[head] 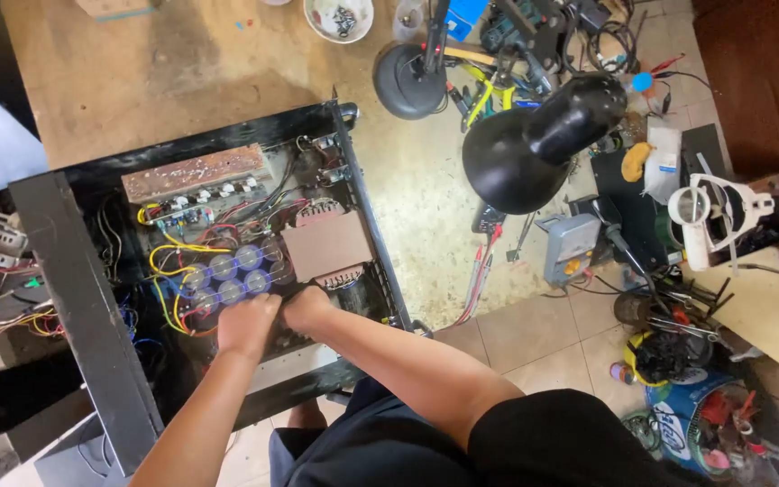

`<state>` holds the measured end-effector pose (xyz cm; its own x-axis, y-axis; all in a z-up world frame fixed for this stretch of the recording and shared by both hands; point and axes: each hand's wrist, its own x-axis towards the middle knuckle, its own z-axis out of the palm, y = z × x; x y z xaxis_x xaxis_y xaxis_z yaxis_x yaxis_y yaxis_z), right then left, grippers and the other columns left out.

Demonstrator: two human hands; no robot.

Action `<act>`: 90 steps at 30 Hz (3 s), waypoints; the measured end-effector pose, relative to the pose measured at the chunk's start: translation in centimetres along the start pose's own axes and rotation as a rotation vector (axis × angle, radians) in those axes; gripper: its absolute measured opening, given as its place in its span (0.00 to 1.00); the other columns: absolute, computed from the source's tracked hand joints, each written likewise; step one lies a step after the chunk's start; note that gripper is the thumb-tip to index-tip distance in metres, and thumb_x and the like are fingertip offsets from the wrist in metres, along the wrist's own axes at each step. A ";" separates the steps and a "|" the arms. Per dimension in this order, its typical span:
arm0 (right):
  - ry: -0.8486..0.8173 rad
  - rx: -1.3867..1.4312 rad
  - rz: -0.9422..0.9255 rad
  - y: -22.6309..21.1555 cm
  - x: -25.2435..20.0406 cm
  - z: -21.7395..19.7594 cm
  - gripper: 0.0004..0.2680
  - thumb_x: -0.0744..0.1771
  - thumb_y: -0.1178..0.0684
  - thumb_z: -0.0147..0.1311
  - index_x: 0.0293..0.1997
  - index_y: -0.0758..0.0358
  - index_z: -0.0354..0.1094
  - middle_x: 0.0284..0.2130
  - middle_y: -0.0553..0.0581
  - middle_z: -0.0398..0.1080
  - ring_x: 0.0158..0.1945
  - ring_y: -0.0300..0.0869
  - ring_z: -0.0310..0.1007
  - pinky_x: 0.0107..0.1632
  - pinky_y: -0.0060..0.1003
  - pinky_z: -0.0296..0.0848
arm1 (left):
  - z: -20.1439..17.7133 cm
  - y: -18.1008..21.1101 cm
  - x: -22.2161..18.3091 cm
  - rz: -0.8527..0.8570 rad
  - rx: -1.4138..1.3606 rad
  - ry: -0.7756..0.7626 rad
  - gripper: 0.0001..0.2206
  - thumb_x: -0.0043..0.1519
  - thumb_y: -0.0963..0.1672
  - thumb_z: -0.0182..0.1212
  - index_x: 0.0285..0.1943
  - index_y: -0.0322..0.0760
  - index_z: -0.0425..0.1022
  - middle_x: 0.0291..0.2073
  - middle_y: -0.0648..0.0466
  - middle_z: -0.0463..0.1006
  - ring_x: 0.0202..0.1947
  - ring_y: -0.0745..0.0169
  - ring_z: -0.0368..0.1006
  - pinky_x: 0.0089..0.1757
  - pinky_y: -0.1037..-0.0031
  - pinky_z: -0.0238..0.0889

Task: Repairing or assembling an audio amplifier by connecting internal wiring and testing components with a multimeter.

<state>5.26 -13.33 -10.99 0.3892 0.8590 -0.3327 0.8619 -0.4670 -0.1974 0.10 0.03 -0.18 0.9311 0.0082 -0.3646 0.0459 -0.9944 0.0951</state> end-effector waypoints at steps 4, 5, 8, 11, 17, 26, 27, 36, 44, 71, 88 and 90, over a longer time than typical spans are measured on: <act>-0.153 -0.006 -0.003 -0.1 0.4 -1.7 0.06 0.66 0.55 0.53 0.34 0.55 0.79 0.35 0.53 0.79 0.41 0.49 0.80 0.42 0.51 0.77 | -0.1 0.1 0.6 -0.031 0.030 -0.073 0.12 0.65 0.42 0.46 0.44 0.58 0.75 0.33 0.64 0.80 0.33 0.57 0.82 0.36 0.64 0.74; -0.144 -0.003 0.009 -0.1 0.3 -2.5 0.06 0.66 0.55 0.53 0.34 0.55 0.79 0.35 0.53 0.79 0.41 0.49 0.80 0.42 0.51 0.77 | -0.3 0.2 0.6 -0.020 0.040 -0.069 0.12 0.65 0.42 0.46 0.44 0.58 0.75 0.33 0.64 0.80 0.33 0.57 0.82 0.36 0.64 0.74; -0.249 0.004 0.017 0.0 -2.1 -7.2 0.07 0.67 0.51 0.52 0.40 0.54 0.79 0.41 0.51 0.81 0.47 0.47 0.81 0.46 0.49 0.77 | -1.1 0.6 0.6 -0.025 0.053 -0.106 0.11 0.64 0.42 0.48 0.43 0.58 0.75 0.33 0.63 0.80 0.32 0.56 0.82 0.35 0.62 0.75; -0.074 1.047 0.529 2.0 -10.2 -18.3 0.09 0.67 0.45 0.56 0.48 0.48 0.78 0.41 0.48 0.79 0.51 0.46 0.79 0.48 0.43 0.78 | -2.6 1.5 0.4 -0.092 0.027 -0.159 0.10 0.65 0.44 0.47 0.44 0.52 0.78 0.36 0.57 0.83 0.38 0.51 0.84 0.41 0.58 0.78; 0.015 1.101 0.049 17.6 -30.1 -35.5 0.09 0.69 0.45 0.54 0.43 0.56 0.77 0.38 0.51 0.79 0.43 0.43 0.79 0.48 0.37 0.72 | -2.7 3.3 0.6 -0.306 0.008 -0.117 0.08 0.65 0.41 0.56 0.38 0.48 0.82 0.35 0.52 0.83 0.34 0.46 0.83 0.29 0.58 0.74; 0.148 0.579 1.045 50.8 -28.6 -25.9 0.14 0.70 0.49 0.40 0.56 0.52 0.75 0.52 0.52 0.77 0.52 0.51 0.76 0.48 0.49 0.74 | 6.6 2.4 2.1 -0.553 0.189 -0.219 0.14 0.69 0.49 0.55 0.34 0.47 0.84 0.33 0.55 0.81 0.34 0.57 0.81 0.38 0.64 0.75; 0.107 0.470 1.012 52.7 -26.7 -24.2 0.12 0.70 0.49 0.44 0.55 0.52 0.75 0.49 0.56 0.77 0.50 0.54 0.76 0.46 0.50 0.74 | 6.3 3.0 2.1 -0.604 0.137 -0.256 0.12 0.69 0.49 0.51 0.44 0.50 0.82 0.39 0.54 0.82 0.39 0.52 0.82 0.40 0.59 0.76; -0.047 0.157 0.885 58.9 -18.7 -16.3 0.09 0.68 0.49 0.48 0.45 0.56 0.76 0.42 0.67 0.77 0.45 0.65 0.78 0.45 0.57 0.76 | -0.4 7.6 1.2 -0.696 -0.191 -0.323 0.18 0.60 0.38 0.45 0.57 0.38 0.74 0.48 0.42 0.79 0.50 0.39 0.78 0.49 0.52 0.75; 0.056 0.230 0.702 64.5 -15.9 -10.4 0.17 0.64 0.50 0.53 0.57 0.63 0.74 0.51 0.71 0.74 0.56 0.69 0.71 0.57 0.59 0.69 | -7.3 9.7 3.3 -0.733 -0.293 -0.280 0.19 0.65 0.40 0.46 0.65 0.29 0.72 0.58 0.39 0.77 0.64 0.39 0.69 0.69 0.48 0.44; 0.209 -0.339 0.530 54.2 -32.7 -20.4 0.08 0.75 0.47 0.49 0.55 0.53 0.73 0.41 0.52 0.74 0.48 0.43 0.68 0.57 0.37 0.67 | 0.3 8.8 2.9 -0.595 -0.209 -0.125 0.13 0.65 0.49 0.57 0.43 0.38 0.84 0.39 0.46 0.84 0.48 0.44 0.77 0.57 0.52 0.59; -0.504 2.244 0.397 11.4 -27.9 -29.1 0.18 0.71 0.42 0.38 0.56 0.68 0.67 0.55 0.75 0.73 0.56 0.62 0.74 0.59 0.56 0.69 | -5.5 5.8 -0.3 -0.403 -0.322 0.322 0.13 0.67 0.41 0.62 0.27 0.44 0.68 0.19 0.59 0.66 0.17 0.67 0.57 0.18 0.73 0.51; -0.487 2.245 0.384 9.6 -25.3 -30.3 0.13 0.70 0.42 0.41 0.41 0.62 0.65 0.49 0.70 0.76 0.53 0.60 0.77 0.57 0.57 0.72 | -5.0 5.5 -0.6 -0.387 -0.247 0.403 0.09 0.65 0.43 0.62 0.30 0.45 0.72 0.24 0.58 0.72 0.23 0.60 0.68 0.24 0.69 0.62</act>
<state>13.51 -33.19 23.47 0.0160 0.7711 -0.6365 -0.9167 -0.2430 -0.3174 1.58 -4.91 5.23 0.8913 0.4515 -0.0413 0.4463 -0.8577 0.2552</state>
